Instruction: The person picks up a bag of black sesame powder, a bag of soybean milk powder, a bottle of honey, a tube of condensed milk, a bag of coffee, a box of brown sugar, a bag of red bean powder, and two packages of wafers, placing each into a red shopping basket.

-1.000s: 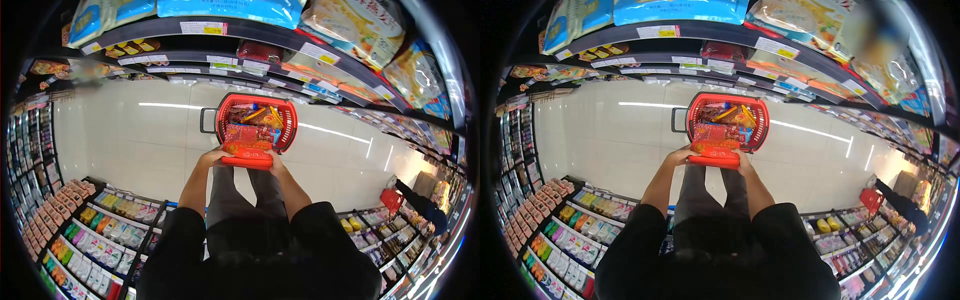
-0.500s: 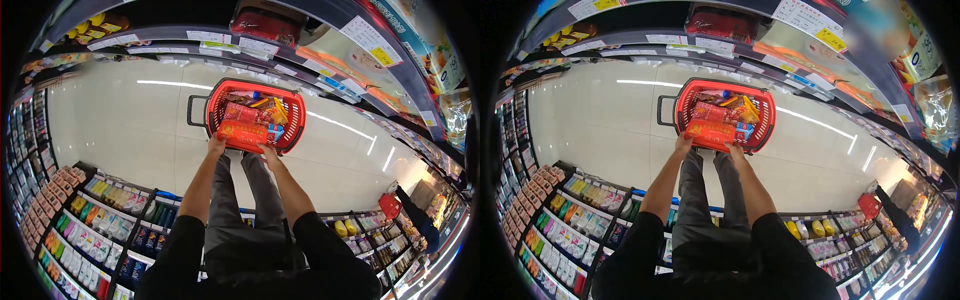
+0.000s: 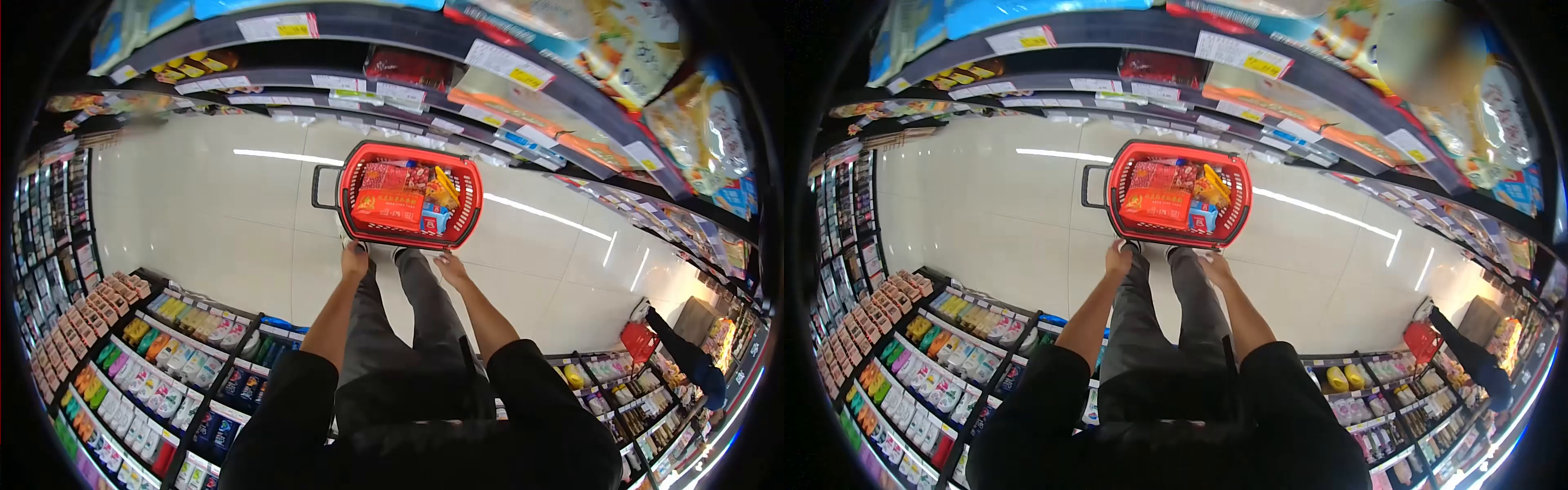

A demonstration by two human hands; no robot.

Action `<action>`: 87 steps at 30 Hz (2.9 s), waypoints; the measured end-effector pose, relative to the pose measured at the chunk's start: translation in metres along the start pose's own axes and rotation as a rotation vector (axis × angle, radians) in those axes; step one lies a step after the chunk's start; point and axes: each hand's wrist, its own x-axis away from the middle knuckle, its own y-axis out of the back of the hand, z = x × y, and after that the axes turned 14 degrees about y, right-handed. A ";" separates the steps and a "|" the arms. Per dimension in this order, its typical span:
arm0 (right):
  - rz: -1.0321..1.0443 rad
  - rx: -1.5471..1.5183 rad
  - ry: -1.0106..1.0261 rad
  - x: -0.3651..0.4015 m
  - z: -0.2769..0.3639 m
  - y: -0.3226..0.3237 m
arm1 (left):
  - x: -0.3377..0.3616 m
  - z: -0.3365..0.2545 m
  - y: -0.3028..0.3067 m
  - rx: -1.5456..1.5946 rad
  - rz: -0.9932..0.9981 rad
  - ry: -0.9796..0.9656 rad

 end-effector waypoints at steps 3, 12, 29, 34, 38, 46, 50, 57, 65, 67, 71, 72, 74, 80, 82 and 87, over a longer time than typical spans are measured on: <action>0.097 0.226 0.041 0.048 0.008 0.036 | 0.044 0.025 0.008 -0.171 -0.022 -0.054; -0.170 -0.129 -0.212 0.132 -0.016 0.090 | 0.111 0.028 0.042 -0.152 0.341 -0.195; -0.287 -0.239 -0.042 0.260 0.039 0.025 | 0.114 0.098 0.166 -0.218 0.195 0.065; -0.334 -0.332 -0.095 0.282 0.003 0.037 | 0.131 0.093 0.162 -0.175 0.253 0.003; -0.313 -0.308 -0.247 0.293 -0.033 0.047 | 0.158 0.074 0.132 -0.010 0.281 -0.031; -0.439 -0.495 -0.095 0.306 -0.075 0.114 | 0.202 0.032 0.043 -0.260 0.282 -0.025; -0.625 -0.663 -0.104 0.334 -0.132 0.153 | 0.225 -0.014 -0.031 -0.372 0.317 -0.320; -0.626 -0.757 -0.368 0.386 -0.210 0.160 | 0.259 -0.084 -0.101 -0.400 0.383 -0.445; -0.585 -0.714 -0.492 0.370 -0.215 0.162 | 0.279 -0.116 -0.128 -0.418 0.408 -0.415; -0.476 -0.557 -0.287 0.340 -0.234 0.170 | 0.283 -0.124 -0.140 -0.483 0.409 -0.441; -0.515 -0.653 -0.225 0.312 -0.176 0.239 | 0.263 -0.158 -0.168 -0.422 0.321 -0.410; -0.527 -0.631 -0.219 0.301 -0.170 0.258 | 0.247 -0.169 -0.179 -0.447 0.313 -0.416; -0.524 -0.580 -0.191 0.284 -0.163 0.293 | 0.227 -0.190 -0.196 -0.462 0.324 -0.389; -0.620 -0.517 -0.037 0.251 -0.143 0.400 | 0.261 -0.268 -0.232 -0.252 0.516 -0.274; -0.648 -0.532 -0.015 0.254 -0.140 0.411 | 0.260 -0.282 -0.244 -0.224 0.538 -0.250; -0.565 -0.532 -0.053 0.258 -0.160 0.431 | 0.290 -0.299 -0.247 -0.060 0.516 -0.167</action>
